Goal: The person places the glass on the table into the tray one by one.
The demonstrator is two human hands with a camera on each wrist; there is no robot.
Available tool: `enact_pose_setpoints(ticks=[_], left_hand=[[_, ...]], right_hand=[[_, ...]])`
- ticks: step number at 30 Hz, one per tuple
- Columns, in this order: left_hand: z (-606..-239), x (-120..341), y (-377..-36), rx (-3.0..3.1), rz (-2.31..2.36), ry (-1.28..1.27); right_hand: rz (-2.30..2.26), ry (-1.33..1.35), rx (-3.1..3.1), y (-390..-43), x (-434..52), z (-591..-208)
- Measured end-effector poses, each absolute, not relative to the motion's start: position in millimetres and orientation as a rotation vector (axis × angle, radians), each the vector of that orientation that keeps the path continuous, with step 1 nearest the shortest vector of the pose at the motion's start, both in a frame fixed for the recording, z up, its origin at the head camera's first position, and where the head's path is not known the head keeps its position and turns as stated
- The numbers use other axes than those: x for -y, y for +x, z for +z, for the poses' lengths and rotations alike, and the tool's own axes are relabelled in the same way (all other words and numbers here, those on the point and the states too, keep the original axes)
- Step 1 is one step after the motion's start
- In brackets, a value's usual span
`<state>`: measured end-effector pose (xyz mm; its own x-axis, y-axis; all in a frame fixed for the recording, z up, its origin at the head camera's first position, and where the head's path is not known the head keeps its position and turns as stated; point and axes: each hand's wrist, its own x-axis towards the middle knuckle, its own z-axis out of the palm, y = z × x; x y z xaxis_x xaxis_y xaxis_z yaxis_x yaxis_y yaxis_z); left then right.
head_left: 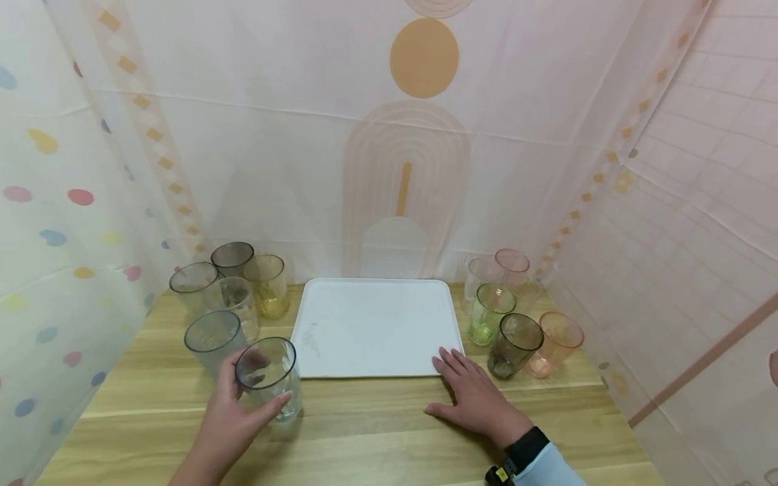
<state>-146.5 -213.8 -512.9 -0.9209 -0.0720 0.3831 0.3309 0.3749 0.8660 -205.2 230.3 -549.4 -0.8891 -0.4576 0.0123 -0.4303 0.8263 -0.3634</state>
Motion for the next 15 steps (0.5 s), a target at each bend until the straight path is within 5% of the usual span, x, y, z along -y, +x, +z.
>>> enact_pose_setpoints(ticks=[15], left_hand=[[-487.3,182.3,-231.0,2.514,-1.64,0.006]], right_hand=[[-0.547,-0.707,-2.927,-206.0,-228.9,-549.8]])
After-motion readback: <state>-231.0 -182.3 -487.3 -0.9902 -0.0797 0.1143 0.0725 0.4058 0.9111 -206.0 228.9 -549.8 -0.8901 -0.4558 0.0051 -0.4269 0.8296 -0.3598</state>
